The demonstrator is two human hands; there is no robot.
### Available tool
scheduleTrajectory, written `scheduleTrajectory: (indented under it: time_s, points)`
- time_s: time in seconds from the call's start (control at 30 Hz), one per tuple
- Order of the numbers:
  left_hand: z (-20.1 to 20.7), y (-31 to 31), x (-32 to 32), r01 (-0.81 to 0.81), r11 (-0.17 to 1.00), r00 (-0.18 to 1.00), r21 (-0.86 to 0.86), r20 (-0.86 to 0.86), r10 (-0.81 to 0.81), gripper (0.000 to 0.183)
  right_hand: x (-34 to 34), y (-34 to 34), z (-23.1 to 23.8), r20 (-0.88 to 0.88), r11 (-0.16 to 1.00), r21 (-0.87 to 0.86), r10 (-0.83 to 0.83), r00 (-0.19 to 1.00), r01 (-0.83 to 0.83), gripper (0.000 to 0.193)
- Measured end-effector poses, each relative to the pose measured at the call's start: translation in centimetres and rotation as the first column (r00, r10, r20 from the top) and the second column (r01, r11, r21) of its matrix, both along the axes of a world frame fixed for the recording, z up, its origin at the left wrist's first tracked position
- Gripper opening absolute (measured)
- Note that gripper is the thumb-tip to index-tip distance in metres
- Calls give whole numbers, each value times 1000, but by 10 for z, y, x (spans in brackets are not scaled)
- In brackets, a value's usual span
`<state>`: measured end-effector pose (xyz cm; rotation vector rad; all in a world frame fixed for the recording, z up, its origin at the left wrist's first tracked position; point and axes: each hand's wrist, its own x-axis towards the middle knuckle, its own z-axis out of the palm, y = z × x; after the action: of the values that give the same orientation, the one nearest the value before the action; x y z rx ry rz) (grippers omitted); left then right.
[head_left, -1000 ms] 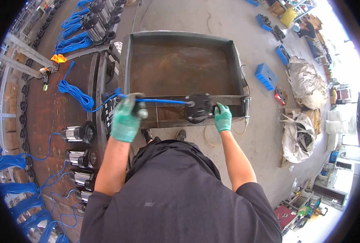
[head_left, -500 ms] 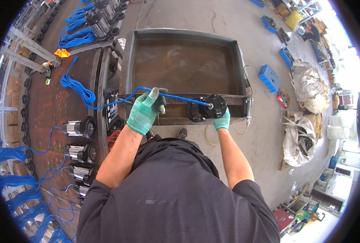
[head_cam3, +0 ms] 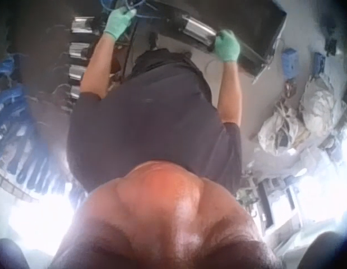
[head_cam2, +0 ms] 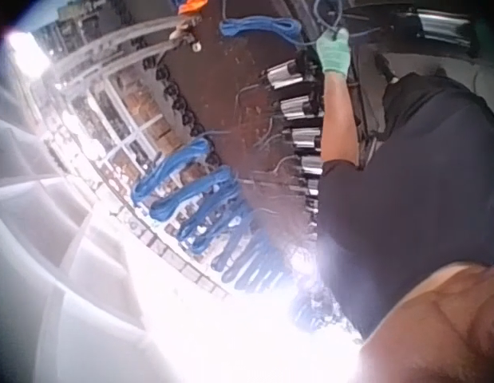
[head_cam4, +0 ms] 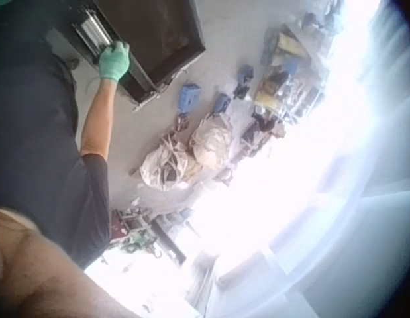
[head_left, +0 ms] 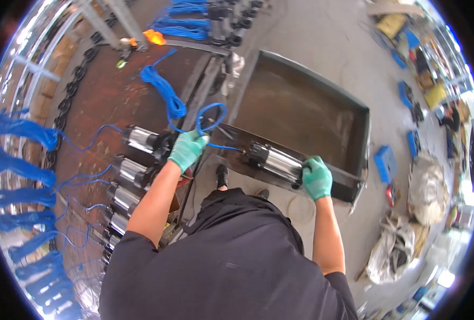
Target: The person tests submersible pumps by placing them into a water tank, lifting them out, and then hanging the blue cables on a rack.
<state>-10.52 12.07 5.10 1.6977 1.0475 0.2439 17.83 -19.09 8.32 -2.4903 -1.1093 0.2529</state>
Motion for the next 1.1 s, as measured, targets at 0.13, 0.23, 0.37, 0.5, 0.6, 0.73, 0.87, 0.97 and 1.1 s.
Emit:
scheduleTrajectory:
  time_s: [0.13, 0.23, 0.37, 0.5, 0.6, 0.73, 0.87, 0.97, 1.1]
  points:
    - [38, 42, -3, 293, 937, 937, 193, -254, -240, 46, -9, -4, -9, 11, 1000, 25, 12, 1000, -12, 12]
    - [65, 97, 6, -35, 965, 975, 261, -203, 91, 47, -15, -6, -14, 47, 999, 41, 6, 999, -8, 16]
    - [-29, 202, -2, -111, 808, 815, 579, -411, 408, 52, -18, 3, -17, 48, 999, 52, -4, 999, 1, 18]
    - [-67, 219, 18, -55, 989, 756, 134, -641, 129, 61, -15, -1, -24, 24, 994, 88, -61, 998, 59, 16]
    - [-91, 230, 13, -238, 971, 788, 33, -578, 213, 55, -15, 3, -26, -9, 992, 88, -94, 996, 94, 17]
    - [-67, 217, 0, -492, 816, 870, -302, -170, 462, 28, -15, 4, -25, -1, 994, 85, -73, 997, 73, 17]
    - [15, 197, -32, -505, 726, 743, -467, 194, 641, 20, -18, 3, -23, 17, 992, 112, -53, 998, 50, 15]
    - [53, 175, -59, -439, 842, 784, -313, 325, 529, 17, -15, -7, -27, -19, 987, 154, -31, 999, 33, 16]
    - [109, 143, -101, -548, 718, 829, 429, 396, 396, 35, -12, -9, -30, 8, 977, 209, 27, 1000, -28, 14]
